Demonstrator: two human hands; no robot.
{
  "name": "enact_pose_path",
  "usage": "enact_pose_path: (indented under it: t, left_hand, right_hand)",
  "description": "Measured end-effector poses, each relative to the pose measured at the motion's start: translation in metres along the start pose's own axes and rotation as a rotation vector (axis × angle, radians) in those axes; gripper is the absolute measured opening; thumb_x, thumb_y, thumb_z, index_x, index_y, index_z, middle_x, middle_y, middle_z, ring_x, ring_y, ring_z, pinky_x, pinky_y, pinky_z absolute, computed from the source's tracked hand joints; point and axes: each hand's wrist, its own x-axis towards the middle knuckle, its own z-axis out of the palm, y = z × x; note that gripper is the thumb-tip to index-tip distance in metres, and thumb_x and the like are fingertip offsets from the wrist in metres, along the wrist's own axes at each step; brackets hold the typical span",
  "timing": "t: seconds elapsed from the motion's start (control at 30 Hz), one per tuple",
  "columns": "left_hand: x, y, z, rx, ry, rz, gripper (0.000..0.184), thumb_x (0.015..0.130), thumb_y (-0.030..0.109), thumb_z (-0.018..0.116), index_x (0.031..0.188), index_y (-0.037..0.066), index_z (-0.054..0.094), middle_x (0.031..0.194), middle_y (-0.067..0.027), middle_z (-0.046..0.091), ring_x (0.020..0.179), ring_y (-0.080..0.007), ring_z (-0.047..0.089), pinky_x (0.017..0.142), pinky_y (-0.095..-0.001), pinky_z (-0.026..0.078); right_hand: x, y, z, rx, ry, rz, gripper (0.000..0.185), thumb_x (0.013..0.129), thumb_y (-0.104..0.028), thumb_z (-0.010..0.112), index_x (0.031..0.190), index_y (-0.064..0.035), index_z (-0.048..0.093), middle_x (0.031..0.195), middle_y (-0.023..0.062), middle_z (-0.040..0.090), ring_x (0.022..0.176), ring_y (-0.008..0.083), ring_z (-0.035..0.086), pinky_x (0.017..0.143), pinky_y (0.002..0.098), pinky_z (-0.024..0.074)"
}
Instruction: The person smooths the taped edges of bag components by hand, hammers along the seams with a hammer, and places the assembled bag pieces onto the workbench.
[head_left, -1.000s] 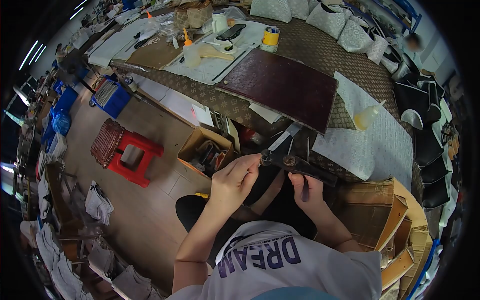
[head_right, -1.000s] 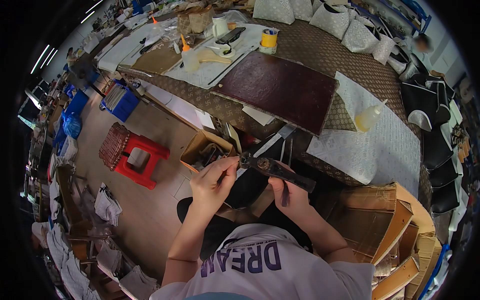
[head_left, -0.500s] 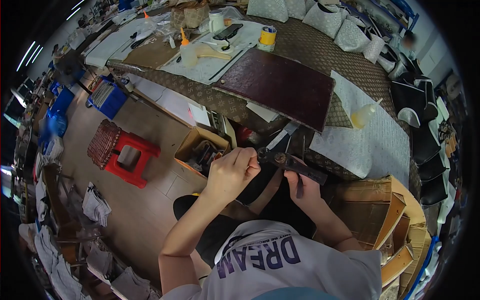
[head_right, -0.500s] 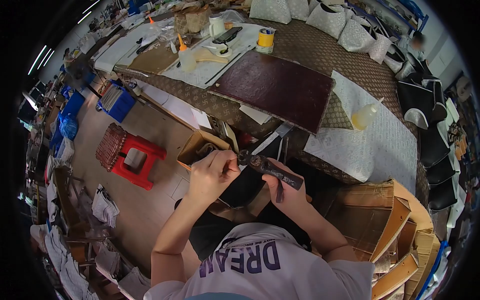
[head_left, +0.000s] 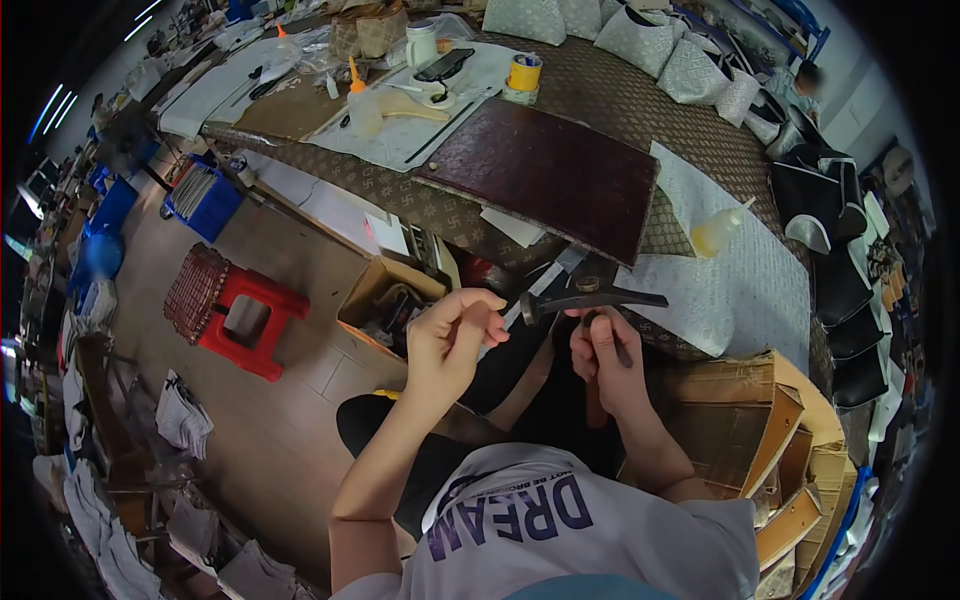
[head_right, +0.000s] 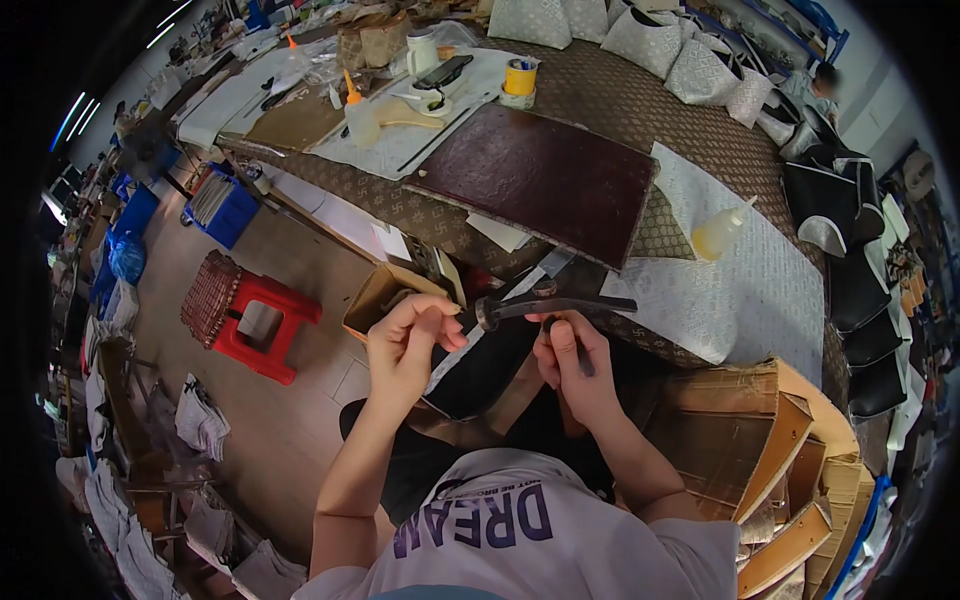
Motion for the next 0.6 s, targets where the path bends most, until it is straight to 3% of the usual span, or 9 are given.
enact_pose_path:
  t: [0.2, 0.3, 0.33, 0.37, 0.5, 0.6]
  left_hand:
    - [0.004, 0.004, 0.015, 0.030, 0.014, 0.101, 0.020, 0.103, 0.010, 0.051, 0.119, 0.002, 0.058, 0.094, -0.0035, 0.060, 0.073, -0.0082, 0.058, 0.065, -0.0210, 0.047]
    - [0.010, 0.007, 0.030, -0.012, -0.020, 0.127, 0.013, 0.103, 0.014, 0.054, 0.105, 0.001, 0.054, 0.081, -0.0026, 0.061, 0.066, -0.0062, 0.056, 0.060, -0.0206, 0.046]
    - [0.014, 0.010, 0.032, -0.011, -0.039, 0.142, 0.014, 0.103, 0.015, 0.053, 0.102, 0.001, 0.053, 0.075, -0.0021, 0.061, 0.063, -0.0056, 0.055, 0.058, -0.0204, 0.046]
    - [0.016, 0.015, 0.036, -0.011, -0.055, 0.127, 0.023, 0.104, 0.020, 0.052, 0.089, 0.002, 0.051, 0.069, -0.0022, 0.060, 0.059, -0.0053, 0.054, 0.053, -0.0202, 0.043]
    - [0.032, 0.025, 0.047, 0.175, -0.083, 0.065, 0.032, 0.102, 0.018, 0.056, 0.076, 0.000, 0.057, 0.068, -0.0020, 0.059, 0.058, -0.0051, 0.053, 0.053, -0.0217, 0.042]
    - [0.042, 0.022, 0.062, 0.045, -0.009, 0.113, 0.019, 0.098, 0.013, 0.061, 0.088, -0.002, 0.067, 0.074, -0.0044, 0.063, 0.063, -0.0066, 0.056, 0.057, -0.0221, 0.045]
  right_hand:
    - [0.003, -0.012, -0.027, 0.650, -0.114, 0.258, 0.044, 0.105, -0.047, 0.041, 0.123, -0.0096, 0.057, 0.068, -0.0050, 0.039, 0.050, 0.0052, 0.032, 0.046, 0.0215, 0.0290]
    - [0.009, -0.013, -0.043, 0.865, -0.276, 0.287, 0.042, 0.105, -0.045, 0.039, 0.121, -0.0127, 0.058, 0.066, -0.0085, 0.037, 0.047, 0.0019, 0.029, 0.042, 0.0178, 0.0259]
    - [0.011, -0.014, -0.045, 0.939, -0.332, 0.306, 0.041, 0.106, -0.045, 0.038, 0.121, -0.0129, 0.059, 0.066, -0.0090, 0.036, 0.047, 0.0012, 0.028, 0.041, 0.0170, 0.0251]
    - [0.011, -0.016, -0.046, 0.962, -0.342, 0.319, 0.040, 0.106, -0.045, 0.038, 0.120, -0.0127, 0.058, 0.066, -0.0092, 0.036, 0.046, 0.0008, 0.028, 0.040, 0.0167, 0.0250]
    - [0.010, -0.018, -0.044, 1.081, -0.378, 0.402, 0.037, 0.106, -0.043, 0.038, 0.116, -0.0117, 0.056, 0.065, -0.0092, 0.036, 0.046, 0.0001, 0.029, 0.039, 0.0160, 0.0255]
    - [0.010, -0.015, -0.041, 1.125, -0.390, 0.441, 0.035, 0.106, -0.042, 0.039, 0.114, -0.0110, 0.054, 0.064, -0.0089, 0.037, 0.046, 0.0003, 0.029, 0.039, 0.0162, 0.0260]
